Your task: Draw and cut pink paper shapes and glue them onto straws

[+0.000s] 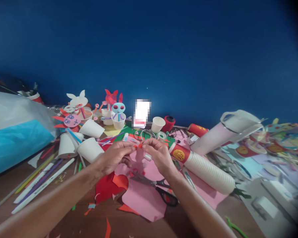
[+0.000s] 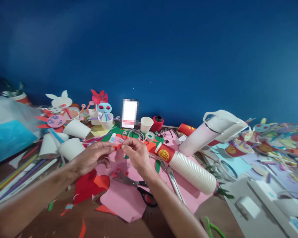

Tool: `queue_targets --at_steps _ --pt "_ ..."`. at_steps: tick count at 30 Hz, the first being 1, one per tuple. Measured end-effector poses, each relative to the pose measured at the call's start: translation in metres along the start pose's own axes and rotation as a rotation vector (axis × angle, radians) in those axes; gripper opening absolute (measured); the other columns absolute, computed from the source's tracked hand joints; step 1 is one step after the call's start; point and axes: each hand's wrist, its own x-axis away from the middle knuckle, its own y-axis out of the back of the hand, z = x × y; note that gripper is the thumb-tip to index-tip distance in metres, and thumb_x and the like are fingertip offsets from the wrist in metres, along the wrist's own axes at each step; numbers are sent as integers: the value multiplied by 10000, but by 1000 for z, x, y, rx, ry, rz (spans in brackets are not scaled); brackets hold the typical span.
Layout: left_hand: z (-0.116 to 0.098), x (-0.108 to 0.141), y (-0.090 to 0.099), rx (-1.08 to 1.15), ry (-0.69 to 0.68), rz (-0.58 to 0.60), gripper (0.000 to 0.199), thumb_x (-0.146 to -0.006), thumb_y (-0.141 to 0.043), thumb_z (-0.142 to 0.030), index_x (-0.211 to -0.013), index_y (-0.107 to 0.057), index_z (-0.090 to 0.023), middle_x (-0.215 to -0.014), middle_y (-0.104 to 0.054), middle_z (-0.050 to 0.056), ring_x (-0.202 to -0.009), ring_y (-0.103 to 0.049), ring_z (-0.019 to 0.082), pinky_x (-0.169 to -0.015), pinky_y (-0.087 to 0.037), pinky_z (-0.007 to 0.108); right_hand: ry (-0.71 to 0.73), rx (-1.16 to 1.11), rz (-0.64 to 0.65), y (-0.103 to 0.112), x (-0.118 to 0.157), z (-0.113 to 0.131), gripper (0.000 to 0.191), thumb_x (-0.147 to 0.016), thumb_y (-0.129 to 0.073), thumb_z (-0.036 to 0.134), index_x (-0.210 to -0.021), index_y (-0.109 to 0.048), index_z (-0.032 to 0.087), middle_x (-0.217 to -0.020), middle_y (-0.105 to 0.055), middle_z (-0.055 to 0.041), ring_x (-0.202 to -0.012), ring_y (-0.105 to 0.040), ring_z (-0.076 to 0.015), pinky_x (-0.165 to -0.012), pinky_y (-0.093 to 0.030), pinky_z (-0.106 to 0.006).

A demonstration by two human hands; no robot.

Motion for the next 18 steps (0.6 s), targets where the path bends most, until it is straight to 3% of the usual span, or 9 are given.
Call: queue_targets --at_steps 5,10,18 --pt "-2 0 -2 125 -5 -92 163 -679 -666 -244 -794 -668 -129 -740 -565 12 -580 -517 99 -476 -479 229 -17 -108 -8 1 0 3 88 -691 -597 220 -612 -576 188 -882 -654 -38 -976 -552 -205 -777 -415 -278" --pt "-4 2 -7 134 -2 -139 133 -690 -643 -208 -792 -666 -126 -705 -544 2 -568 -495 97 -470 -484 238 29 33 -44 0 2 1 72 -708 -587 208 -644 -609 184 -1070 -623 -52 -988 -557 -216 -795 -403 -307" --pt "-3 4 -9 145 4 -111 146 -665 -678 -235 -773 -673 -137 -679 -545 -2 -569 -518 106 -474 -493 237 140 180 -113 -1 2 -1 65 -711 -600 193 -661 -642 191 -1053 -622 -56 -989 -564 -215 -841 -388 -323"
